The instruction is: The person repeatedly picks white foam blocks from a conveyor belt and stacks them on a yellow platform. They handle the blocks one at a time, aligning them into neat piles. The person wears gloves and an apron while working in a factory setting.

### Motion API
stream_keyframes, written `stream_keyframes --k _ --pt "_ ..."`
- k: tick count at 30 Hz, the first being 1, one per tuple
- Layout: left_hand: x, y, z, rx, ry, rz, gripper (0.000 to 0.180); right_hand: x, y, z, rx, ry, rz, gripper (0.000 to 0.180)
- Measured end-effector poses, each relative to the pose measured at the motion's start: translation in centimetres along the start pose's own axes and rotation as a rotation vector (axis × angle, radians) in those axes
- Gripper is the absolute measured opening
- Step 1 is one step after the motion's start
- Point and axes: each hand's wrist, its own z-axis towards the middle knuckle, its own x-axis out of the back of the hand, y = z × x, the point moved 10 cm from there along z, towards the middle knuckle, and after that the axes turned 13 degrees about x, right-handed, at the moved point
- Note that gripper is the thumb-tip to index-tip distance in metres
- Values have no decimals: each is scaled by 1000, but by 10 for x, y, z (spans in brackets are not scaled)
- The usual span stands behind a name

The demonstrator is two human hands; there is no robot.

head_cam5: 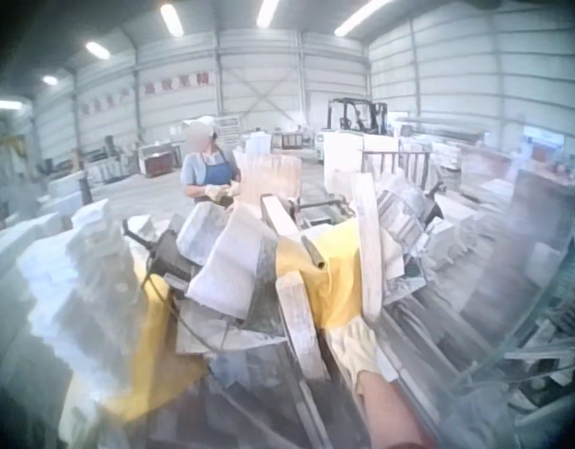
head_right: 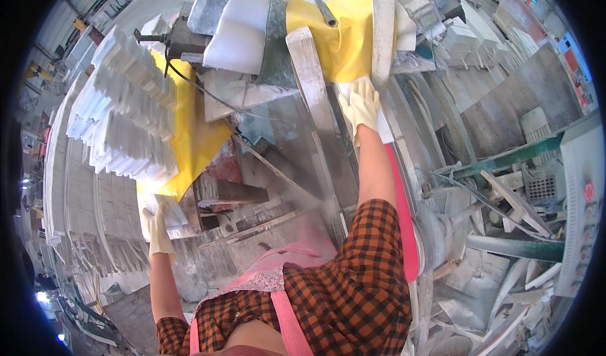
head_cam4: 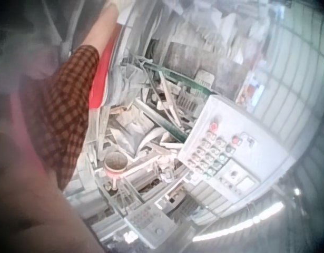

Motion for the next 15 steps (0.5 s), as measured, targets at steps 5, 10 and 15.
stream_keyframes --k 5,10,15 --pt "1 7 -12 16 -24 -166 79 -7 -8 -12 -4 -17 -95 69" --pt "0 14 -28 59 -114 -301 82 -7 -5 -33 -11 -98 -54 67" --pt "-2 16 -28 56 -134 -207 96 1 -4 -66 -27 -169 -32 67"
